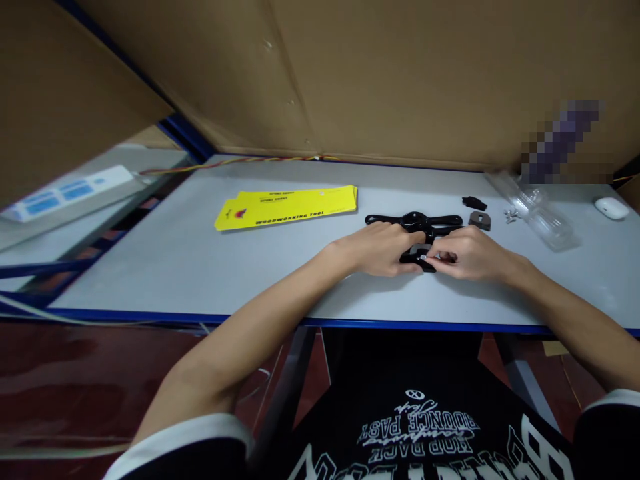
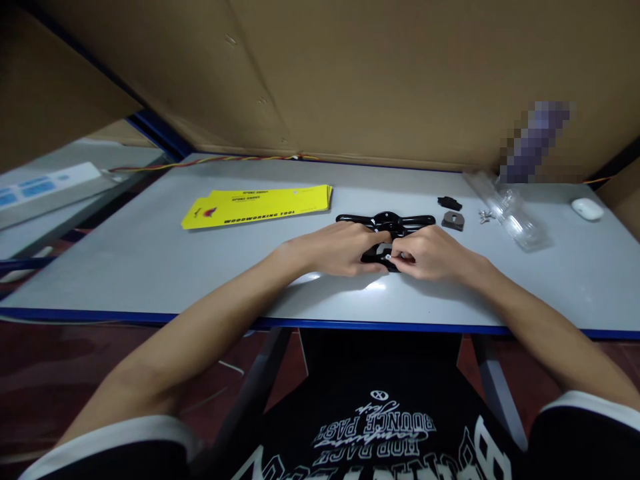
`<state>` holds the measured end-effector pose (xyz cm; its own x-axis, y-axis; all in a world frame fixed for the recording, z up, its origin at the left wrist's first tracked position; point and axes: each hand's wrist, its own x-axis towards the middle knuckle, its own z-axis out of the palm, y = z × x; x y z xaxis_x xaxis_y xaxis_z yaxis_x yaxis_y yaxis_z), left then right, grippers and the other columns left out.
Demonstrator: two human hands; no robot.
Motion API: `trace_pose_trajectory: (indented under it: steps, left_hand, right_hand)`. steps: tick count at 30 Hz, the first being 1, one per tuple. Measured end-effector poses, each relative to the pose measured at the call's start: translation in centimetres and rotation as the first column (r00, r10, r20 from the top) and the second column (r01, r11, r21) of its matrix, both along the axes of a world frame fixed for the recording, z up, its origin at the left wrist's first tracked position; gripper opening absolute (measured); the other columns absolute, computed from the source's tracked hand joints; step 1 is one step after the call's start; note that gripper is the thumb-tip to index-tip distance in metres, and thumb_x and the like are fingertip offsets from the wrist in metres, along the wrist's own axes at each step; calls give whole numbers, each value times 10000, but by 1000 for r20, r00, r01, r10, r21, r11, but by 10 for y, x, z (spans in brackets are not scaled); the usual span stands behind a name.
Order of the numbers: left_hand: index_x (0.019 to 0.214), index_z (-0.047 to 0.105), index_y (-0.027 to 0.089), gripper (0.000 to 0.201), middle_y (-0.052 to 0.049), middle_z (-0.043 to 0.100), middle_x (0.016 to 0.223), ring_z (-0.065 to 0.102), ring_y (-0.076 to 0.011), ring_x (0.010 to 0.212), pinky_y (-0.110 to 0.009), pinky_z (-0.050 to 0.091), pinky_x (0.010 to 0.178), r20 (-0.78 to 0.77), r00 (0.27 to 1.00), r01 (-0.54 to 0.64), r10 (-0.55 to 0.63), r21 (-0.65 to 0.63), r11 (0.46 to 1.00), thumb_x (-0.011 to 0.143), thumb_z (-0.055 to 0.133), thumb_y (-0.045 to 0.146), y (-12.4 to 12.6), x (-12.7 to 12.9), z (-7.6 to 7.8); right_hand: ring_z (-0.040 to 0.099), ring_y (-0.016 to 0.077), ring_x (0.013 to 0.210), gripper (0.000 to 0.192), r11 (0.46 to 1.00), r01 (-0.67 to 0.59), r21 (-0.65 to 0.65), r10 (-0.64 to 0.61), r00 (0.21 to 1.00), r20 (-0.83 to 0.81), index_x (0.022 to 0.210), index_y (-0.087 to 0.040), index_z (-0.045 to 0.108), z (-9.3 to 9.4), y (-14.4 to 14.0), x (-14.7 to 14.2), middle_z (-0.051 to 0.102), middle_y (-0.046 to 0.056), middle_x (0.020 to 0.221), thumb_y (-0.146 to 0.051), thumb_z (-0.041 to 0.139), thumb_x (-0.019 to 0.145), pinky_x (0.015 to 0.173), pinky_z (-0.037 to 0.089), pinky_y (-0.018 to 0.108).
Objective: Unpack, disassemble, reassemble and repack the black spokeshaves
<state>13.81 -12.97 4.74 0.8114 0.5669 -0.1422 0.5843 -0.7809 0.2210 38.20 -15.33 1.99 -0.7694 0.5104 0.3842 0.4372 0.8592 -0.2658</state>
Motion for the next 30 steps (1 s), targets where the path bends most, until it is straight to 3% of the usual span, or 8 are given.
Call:
trace_pose_trajectory:
  steps: [15,19,25,30]
  left_hand:
    - [1234,699,151,432,-138,764,938,696,-274,782,-366,461,698,37,999,25,-26,8,1000,1014,596,509,1,-2,-2]
    - [1226,702,149,421,-144,766,959,706,-283,799,-374,477,712,40,999,22,-22,-3,1000,1003,621,497,2,-2,-3]
    - [1205,708,158,390,-139,764,976,715,-293,823,-383,496,731,53,998,16,-15,-19,1000,994,633,478,2,-1,-2]
    - [1234,699,155,403,-144,774,983,710,-277,827,-359,461,706,21,999,26,-26,-8,1000,1012,616,480,2,-1,-1]
  right_hand:
    - [422,152,596,221,1000,20,14,-23,985,169,830,-199,677,1,-5,-8,637,23,700,-224,551,1010,624,259,351]
    - [438,152,608,216,1000,9,-11,-8,988,151,847,-195,686,3,-5,-6,648,25,711,-214,546,1010,627,271,350]
    - [524,169,675,215,1000,-10,-12,11,997,70,1139,-174,745,1,-3,-5,706,30,810,-222,583,1006,649,327,339]
    - [513,164,658,155,1000,5,-5,-5,999,50,1010,-192,736,-1,-1,-4,672,12,753,-263,600,1032,654,354,333]
